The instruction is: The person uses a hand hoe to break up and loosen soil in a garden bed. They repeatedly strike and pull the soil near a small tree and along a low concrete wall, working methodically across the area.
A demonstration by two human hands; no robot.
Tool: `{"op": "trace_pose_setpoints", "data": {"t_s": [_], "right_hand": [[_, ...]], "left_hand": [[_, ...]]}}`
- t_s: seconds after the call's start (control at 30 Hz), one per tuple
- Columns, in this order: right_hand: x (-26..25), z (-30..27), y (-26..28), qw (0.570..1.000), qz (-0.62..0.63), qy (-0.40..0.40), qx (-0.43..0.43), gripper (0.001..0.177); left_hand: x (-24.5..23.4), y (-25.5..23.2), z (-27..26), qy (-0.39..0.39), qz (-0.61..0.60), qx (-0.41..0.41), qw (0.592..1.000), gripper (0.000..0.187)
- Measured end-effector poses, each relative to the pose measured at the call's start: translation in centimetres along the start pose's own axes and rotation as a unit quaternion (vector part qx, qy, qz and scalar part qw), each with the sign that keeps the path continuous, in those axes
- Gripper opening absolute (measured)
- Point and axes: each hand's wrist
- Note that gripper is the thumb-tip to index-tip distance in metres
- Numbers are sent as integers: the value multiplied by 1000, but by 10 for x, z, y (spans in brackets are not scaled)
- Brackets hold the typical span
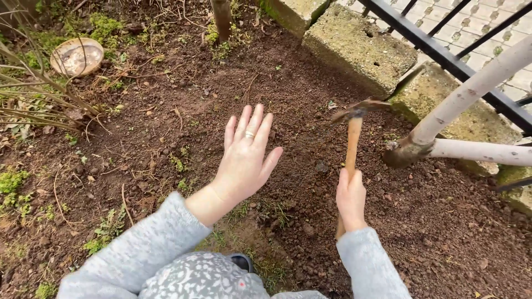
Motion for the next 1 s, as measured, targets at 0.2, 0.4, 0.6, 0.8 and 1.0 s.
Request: {"op": "trace_pose_setpoints", "data": {"t_s": [0.2,0.4,0.6,0.8,1.0], "right_hand": [[64,18,-45,987,-8,146,64,45],[-1,-4,-2,986,72,137,66,47],[-18,109,15,996,92,-12,2,43],[14,104,-25,990,32,111,76,51],[-20,67,7,989,46,110,85,49]], "left_hand": [[-11,-27,48,-17,75,111,991,64],[-4,-40,34,61,40,88,993,62],[10,-42,7,124,8,56,991,65],[4,-40,10,113,-5,49,992,64],[8,-23,3,121,-4,24,992,64]]}}
Point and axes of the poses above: each hand's wrist, its own z-axis towards the middle knuckle, its own x-axis out of the palm, y = z × x, and after that the axes turned 4 degrees about y, right-handed
